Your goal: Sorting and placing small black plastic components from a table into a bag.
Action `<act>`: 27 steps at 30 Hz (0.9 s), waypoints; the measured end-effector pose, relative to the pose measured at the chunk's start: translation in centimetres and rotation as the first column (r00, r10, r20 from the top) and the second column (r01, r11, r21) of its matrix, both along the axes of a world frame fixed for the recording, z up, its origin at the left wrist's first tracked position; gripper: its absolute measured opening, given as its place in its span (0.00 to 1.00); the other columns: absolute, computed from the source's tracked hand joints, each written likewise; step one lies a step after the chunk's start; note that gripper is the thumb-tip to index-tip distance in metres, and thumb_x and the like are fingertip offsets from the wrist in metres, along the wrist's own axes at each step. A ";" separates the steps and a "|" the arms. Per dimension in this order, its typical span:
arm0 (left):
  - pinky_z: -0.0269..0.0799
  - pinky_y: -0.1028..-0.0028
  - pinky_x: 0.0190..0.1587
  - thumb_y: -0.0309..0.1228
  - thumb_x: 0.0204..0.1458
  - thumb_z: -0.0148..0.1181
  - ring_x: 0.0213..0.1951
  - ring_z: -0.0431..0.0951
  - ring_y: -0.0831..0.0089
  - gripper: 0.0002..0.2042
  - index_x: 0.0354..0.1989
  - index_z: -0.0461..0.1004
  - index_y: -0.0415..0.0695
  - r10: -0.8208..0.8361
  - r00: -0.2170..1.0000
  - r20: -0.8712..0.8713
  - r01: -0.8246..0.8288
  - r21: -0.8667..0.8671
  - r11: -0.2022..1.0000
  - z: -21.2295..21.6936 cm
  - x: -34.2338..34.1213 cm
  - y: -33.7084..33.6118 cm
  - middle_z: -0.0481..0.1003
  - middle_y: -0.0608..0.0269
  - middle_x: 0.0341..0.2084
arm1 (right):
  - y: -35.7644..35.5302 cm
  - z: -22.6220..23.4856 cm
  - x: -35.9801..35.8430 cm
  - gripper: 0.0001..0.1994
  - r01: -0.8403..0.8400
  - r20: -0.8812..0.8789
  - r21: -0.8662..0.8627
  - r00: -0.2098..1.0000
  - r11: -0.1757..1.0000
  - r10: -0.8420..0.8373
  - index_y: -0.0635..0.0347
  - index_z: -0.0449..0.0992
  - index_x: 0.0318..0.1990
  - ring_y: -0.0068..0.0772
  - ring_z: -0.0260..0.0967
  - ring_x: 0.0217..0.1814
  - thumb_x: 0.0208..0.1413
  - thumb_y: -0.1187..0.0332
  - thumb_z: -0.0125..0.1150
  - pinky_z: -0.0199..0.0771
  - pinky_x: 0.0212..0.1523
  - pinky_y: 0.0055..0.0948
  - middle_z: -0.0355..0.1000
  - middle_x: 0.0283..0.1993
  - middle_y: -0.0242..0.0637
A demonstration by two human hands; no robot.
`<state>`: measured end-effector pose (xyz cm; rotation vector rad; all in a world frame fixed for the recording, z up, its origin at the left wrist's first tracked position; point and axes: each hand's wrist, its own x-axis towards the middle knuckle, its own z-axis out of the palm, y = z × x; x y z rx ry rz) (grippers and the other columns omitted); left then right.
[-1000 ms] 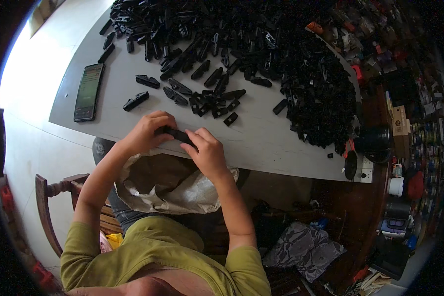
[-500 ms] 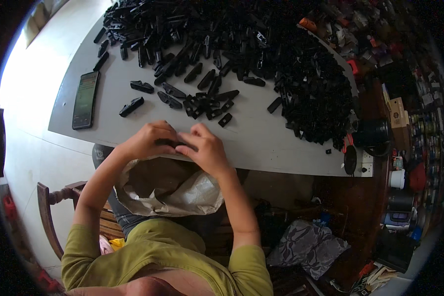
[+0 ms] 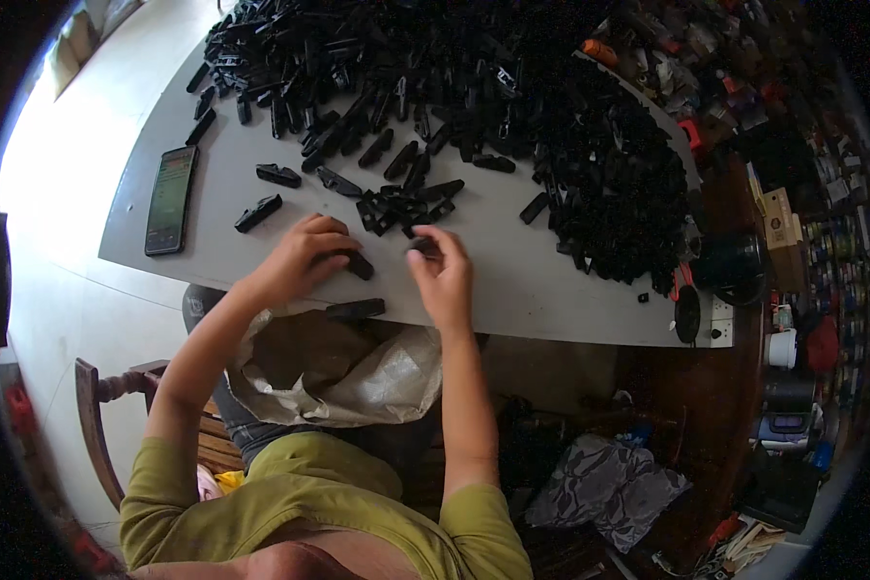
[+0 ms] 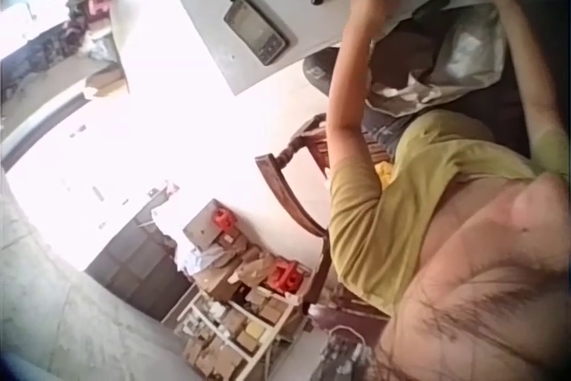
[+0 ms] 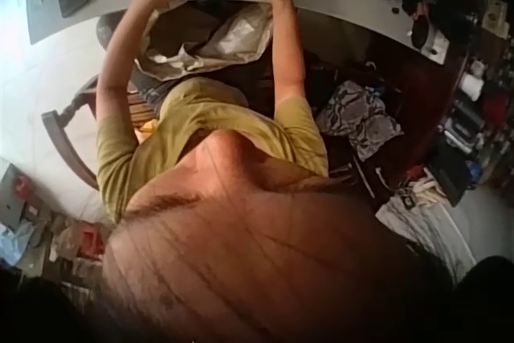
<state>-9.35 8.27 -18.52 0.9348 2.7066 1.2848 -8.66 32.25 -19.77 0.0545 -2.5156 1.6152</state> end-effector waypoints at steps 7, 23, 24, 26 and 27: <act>0.69 0.64 0.44 0.28 0.44 0.66 0.39 0.73 0.56 0.12 0.37 0.77 0.40 0.068 0.993 -0.092 -0.061 0.078 0.995 -1.1 0.6 0.2 0.73 0.56 0.35 | -2.5 0.0 1.2 0.13 -0.239 -0.280 0.155 0.920 0.958 0.275 0.62 0.79 0.38 0.42 0.68 0.41 0.41 0.74 0.69 0.69 0.45 0.37 0.70 0.38 0.36; 0.73 0.67 0.43 0.21 0.38 0.67 0.40 0.77 0.59 0.11 0.33 0.76 0.36 -0.021 0.993 0.117 -0.003 0.199 0.980 -0.7 1.5 -1.4 0.76 0.57 0.36 | -0.8 1.5 1.7 0.16 -0.329 -0.194 0.498 0.860 0.803 0.473 0.57 0.81 0.37 0.38 0.65 0.47 0.34 0.71 0.72 0.62 0.52 0.37 0.69 0.42 0.31; 0.73 0.67 0.44 0.21 0.38 0.67 0.40 0.77 0.59 0.11 0.33 0.76 0.36 -0.020 0.993 0.120 -0.006 0.211 0.978 -0.8 1.5 -1.3 0.76 0.57 0.36 | -1.2 1.4 1.7 0.16 -0.330 -0.193 0.497 0.859 0.802 0.474 0.57 0.81 0.37 0.38 0.65 0.47 0.34 0.71 0.72 0.62 0.52 0.37 0.69 0.42 0.31; 0.73 0.67 0.44 0.21 0.38 0.67 0.40 0.77 0.59 0.11 0.33 0.76 0.36 -0.044 0.993 0.105 0.020 0.218 0.976 -0.8 1.5 -0.9 0.76 0.56 0.36 | -2.2 1.1 1.5 0.15 -0.337 -0.250 0.478 0.833 0.811 0.493 0.57 0.81 0.36 0.38 0.65 0.48 0.35 0.71 0.71 0.62 0.52 0.37 0.70 0.43 0.32; 0.73 0.67 0.44 0.21 0.38 0.68 0.40 0.77 0.59 0.11 0.33 0.77 0.36 -0.063 0.994 0.091 0.042 0.224 0.974 -0.8 1.5 -0.7 0.76 0.56 0.36 | -2.3 0.6 1.3 0.15 -0.407 -0.213 0.410 0.827 0.816 0.520 0.58 0.81 0.37 0.37 0.65 0.49 0.36 0.70 0.72 0.61 0.54 0.36 0.70 0.43 0.31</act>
